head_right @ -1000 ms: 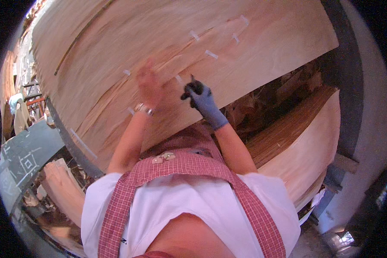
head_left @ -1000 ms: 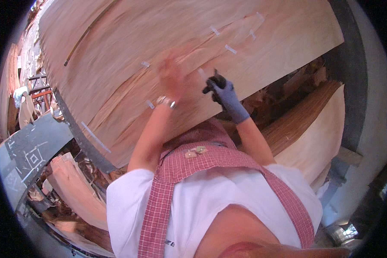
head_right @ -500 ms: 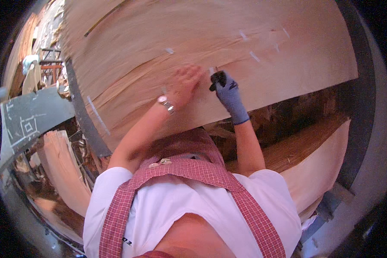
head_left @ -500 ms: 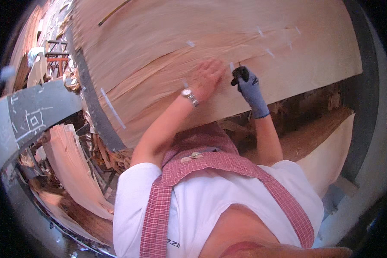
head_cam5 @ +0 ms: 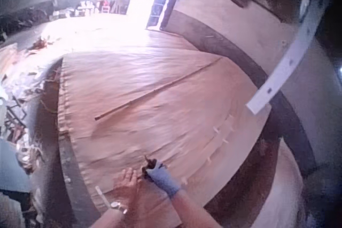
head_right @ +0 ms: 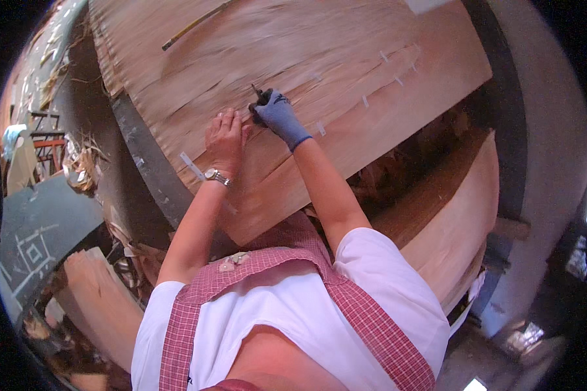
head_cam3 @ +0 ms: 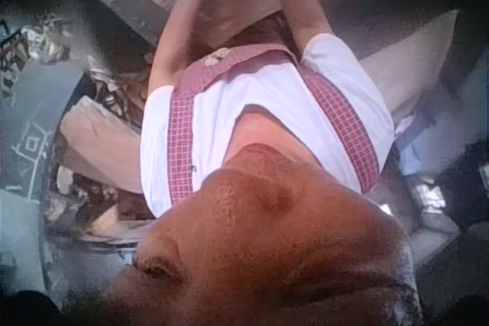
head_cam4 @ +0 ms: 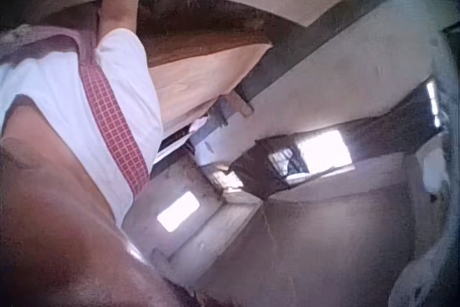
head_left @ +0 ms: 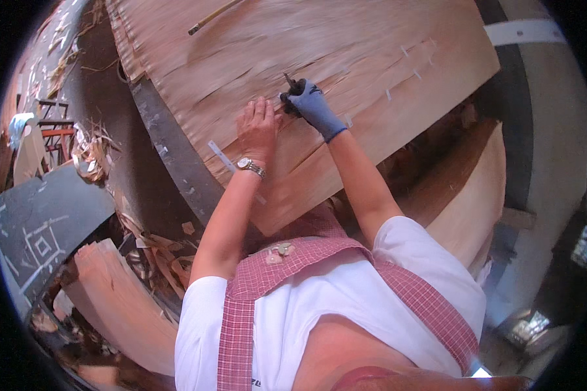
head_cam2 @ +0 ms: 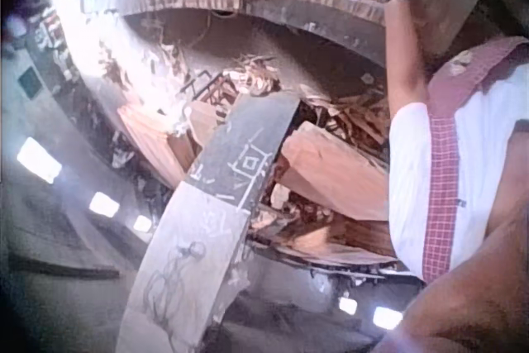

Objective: The person sorts through large sheets of wood veneer, lifting them individually and checking their surfaces. They then apply small pieces of white adhesive tape to specific points on the veneer sheets and use a thin bamboo pole to move and align the sheets on a stack.

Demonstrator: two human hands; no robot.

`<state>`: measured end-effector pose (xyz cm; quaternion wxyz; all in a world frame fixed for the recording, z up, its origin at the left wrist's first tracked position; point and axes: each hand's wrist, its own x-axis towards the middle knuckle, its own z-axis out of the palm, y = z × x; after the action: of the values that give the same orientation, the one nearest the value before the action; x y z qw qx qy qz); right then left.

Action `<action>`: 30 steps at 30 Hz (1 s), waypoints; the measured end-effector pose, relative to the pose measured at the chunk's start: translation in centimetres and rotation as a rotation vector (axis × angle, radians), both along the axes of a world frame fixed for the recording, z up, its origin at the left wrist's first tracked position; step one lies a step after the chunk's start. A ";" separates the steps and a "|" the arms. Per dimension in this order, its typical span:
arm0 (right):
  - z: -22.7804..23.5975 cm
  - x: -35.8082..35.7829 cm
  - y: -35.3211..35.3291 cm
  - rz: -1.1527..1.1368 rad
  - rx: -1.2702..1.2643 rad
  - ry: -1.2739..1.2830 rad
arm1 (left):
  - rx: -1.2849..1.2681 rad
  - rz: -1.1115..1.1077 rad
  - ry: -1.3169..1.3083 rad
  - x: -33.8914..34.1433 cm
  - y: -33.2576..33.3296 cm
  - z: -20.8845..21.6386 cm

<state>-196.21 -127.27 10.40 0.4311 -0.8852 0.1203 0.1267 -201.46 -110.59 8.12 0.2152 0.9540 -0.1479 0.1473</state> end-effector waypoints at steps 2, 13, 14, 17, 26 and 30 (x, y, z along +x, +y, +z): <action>0.8 -0.4 0.8 0.040 -0.606 -0.070 | -0.027 0.002 0.011 -0.1 0.8 0.2; 1.4 -6.1 1.9 -0.397 -0.399 -0.227 | -0.020 -0.261 0.238 -4.7 11.5 0.8; 1.9 -6.7 3.4 -0.465 -0.375 -0.321 | 0.036 -0.257 0.228 -4.5 11.7 0.5; 5.0 -9.8 12.7 -0.496 -0.433 -0.419 | -0.019 -0.274 0.265 -3.2 13.6 0.2; 1.0 -12.9 18.9 -0.491 -0.575 -0.577 | 0.058 -0.205 0.056 20.4 26.5 2.0; 5.2 -3.3 23.0 -0.568 -0.464 -0.672 | 0.333 -0.011 0.093 38.4 32.6 0.6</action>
<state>-199.51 -104.24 15.65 0.2553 -0.8820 0.2362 -0.3179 -163.06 -77.98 8.74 0.0614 0.9815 -0.1652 0.0750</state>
